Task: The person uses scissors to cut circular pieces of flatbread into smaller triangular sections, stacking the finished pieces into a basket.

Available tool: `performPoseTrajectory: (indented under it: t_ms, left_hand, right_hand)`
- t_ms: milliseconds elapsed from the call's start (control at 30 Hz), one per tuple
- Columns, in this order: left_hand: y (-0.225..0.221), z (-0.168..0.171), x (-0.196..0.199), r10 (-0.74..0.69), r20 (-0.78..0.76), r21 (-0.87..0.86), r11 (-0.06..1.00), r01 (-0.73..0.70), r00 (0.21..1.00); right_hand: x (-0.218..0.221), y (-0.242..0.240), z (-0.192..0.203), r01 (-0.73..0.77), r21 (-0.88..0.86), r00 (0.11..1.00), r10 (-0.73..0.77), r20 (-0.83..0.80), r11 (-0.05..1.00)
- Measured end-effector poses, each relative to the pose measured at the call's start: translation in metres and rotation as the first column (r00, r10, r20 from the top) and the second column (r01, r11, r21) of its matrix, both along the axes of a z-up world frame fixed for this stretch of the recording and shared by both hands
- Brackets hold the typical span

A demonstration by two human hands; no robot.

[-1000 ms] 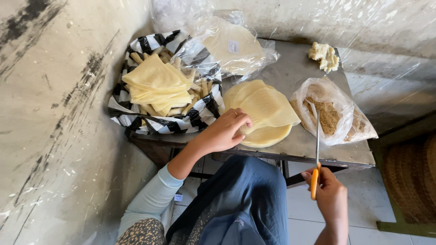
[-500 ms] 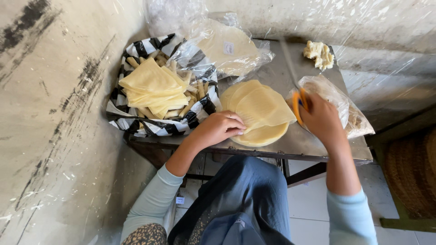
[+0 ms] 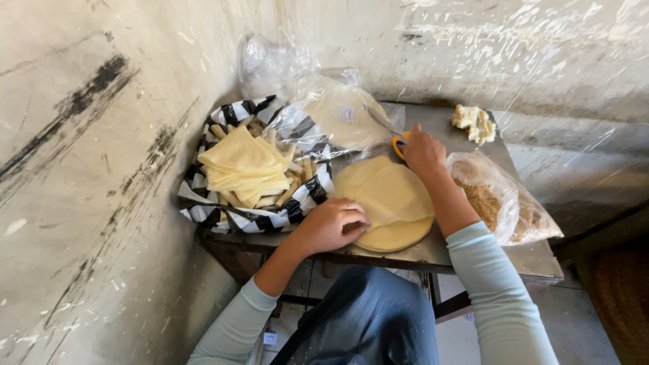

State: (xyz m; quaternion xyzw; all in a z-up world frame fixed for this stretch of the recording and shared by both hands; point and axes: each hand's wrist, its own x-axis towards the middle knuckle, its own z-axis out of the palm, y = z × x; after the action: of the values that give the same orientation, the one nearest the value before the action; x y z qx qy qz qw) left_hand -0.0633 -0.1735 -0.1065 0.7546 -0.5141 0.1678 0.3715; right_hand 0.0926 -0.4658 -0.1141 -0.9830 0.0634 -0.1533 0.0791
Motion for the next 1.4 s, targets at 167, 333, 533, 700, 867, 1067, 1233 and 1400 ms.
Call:
performPoseTrajectory:
  t_ms: [167,333,533,700,867,1067,1233,1400]
  left_hand:
    - [0.000,0.003,-0.005,0.034,-0.103,0.012,0.999,-0.032,0.994]
    - [-0.001,0.001,-0.004,0.012,-0.189,-0.006,1.000,-0.014,0.982]
    - [-0.006,0.002,-0.004,0.026,-0.138,-0.028,0.999,-0.031,0.990]
    - [-0.005,0.006,-0.007,0.055,-0.165,-0.002,0.998,-0.056,0.985]
    - [-0.003,0.005,-0.008,0.054,-0.192,-0.030,0.998,-0.061,0.980]
    - [-0.003,-0.002,-0.005,0.099,-0.246,0.061,0.994,-0.087,0.964]
    - [-0.002,-0.004,-0.004,0.062,-0.176,0.009,0.998,-0.061,0.982]
    - [-0.003,-0.003,-0.002,0.057,-0.132,0.004,0.998,-0.057,0.990]
  right_hand:
    - [-0.046,0.004,0.025,-0.335,0.017,0.929,0.328,0.169,0.942]
    - [-0.075,0.014,0.046,-0.686,0.359,0.637,0.761,-0.126,0.633]
    - [-0.065,0.001,0.039,-0.716,0.242,0.635,0.755,-0.162,0.654]
    - [-0.064,0.004,0.041,-0.706,0.194,0.647,0.732,-0.213,0.681]
    - [-0.070,0.015,0.054,-0.735,0.271,0.657,0.752,0.052,0.622]
    - [-0.081,0.040,0.059,-0.801,0.097,0.590,0.750,0.299,0.591]
    - [-0.079,0.053,0.054,-0.797,-0.062,0.542,0.757,0.366,0.600]
    - [-0.074,0.057,0.046,-0.780,-0.134,0.515,0.748,0.418,0.611]
